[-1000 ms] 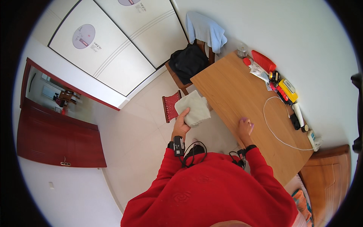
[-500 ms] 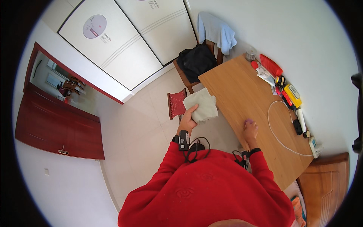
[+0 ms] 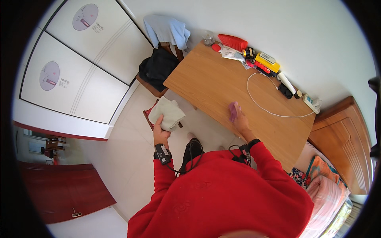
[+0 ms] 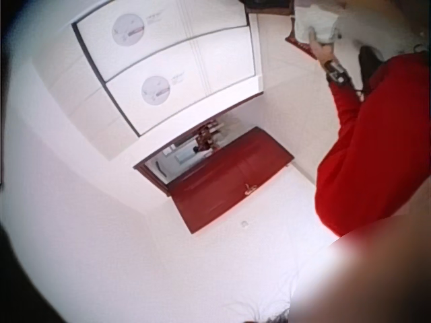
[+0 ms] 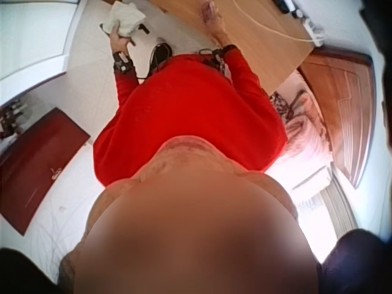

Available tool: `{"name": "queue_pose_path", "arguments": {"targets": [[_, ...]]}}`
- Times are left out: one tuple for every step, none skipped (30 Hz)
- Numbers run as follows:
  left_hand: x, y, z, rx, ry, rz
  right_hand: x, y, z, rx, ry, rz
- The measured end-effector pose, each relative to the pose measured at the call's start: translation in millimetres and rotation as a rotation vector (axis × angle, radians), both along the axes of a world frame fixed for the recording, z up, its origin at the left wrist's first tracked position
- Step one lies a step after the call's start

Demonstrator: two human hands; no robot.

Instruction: The person wipes a wooden table with a purple cloth, then moves to a white wardrobe and wipes its surface with a white cloth. The person uses both cloths to clean the table and wardrobe surfaces.

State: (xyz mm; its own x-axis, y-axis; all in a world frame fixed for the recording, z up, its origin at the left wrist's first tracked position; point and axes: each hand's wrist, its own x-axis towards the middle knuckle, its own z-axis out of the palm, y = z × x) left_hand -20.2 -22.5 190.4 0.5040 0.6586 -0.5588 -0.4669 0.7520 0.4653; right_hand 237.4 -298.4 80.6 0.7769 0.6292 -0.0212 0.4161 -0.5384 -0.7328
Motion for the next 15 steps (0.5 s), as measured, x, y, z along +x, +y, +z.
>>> {"name": "queue_pose_path", "arguments": {"targets": [[-1.6,6.9,-4.3,0.010,-0.002,0.001,-1.1,-1.9,1.1,0.020,0.029,-0.042],[-2.9,13.9,-7.6,0.013,0.018,0.014,-1.6,-2.8,1.8,0.027,0.048,-0.094],[-3.2,22.3,-8.9,-0.001,0.023,0.019,-1.2,-3.3,1.3,0.034,0.066,-0.146],[-1.4,32.2,-6.4,0.020,-0.004,0.000,-1.1,-1.6,1.6,0.031,0.079,-0.197],[-1.2,39.9,-4.8,0.026,0.001,0.006,1.7,0.8,0.3,0.086,0.096,-0.204],[0.6,47.6,-1.6,0.036,0.034,0.032,7.8,5.8,1.3,0.136,0.102,-0.203],[2.1,54.3,1.6,0.037,0.039,0.012,13.1,11.2,2.1,0.149,0.119,-0.237],[4.4,61.9,5.5,0.043,0.071,0.008,20.2,18.8,4.8,0.244,0.130,-0.201],[6.4,67.3,6.2,0.060,0.104,0.013,30.1,26.0,6.4,0.311,0.145,-0.198],[10.4,75.9,8.6,0.081,0.113,0.015,40.8,36.6,12.7,0.334,0.170,-0.224],[14.5,83.8,8.4,0.111,0.127,0.024,51.9,46.4,19.2,0.388,0.167,-0.242],[17.6,93.8,7.4,0.174,0.108,0.024,64.0,56.5,26.1,0.403,0.170,-0.283],[20.4,107.1,6.6,0.205,0.121,0.007,75.7,69.8,32.1,0.432,0.138,-0.309],[23.3,120.9,4.7,0.264,0.102,-0.026,89.2,83.9,38.0,0.371,0.090,-0.358],[27.0,134.3,2.0,0.284,0.137,-0.029,106.0,95.4,44.4,0.321,0.005,-0.390]]}}
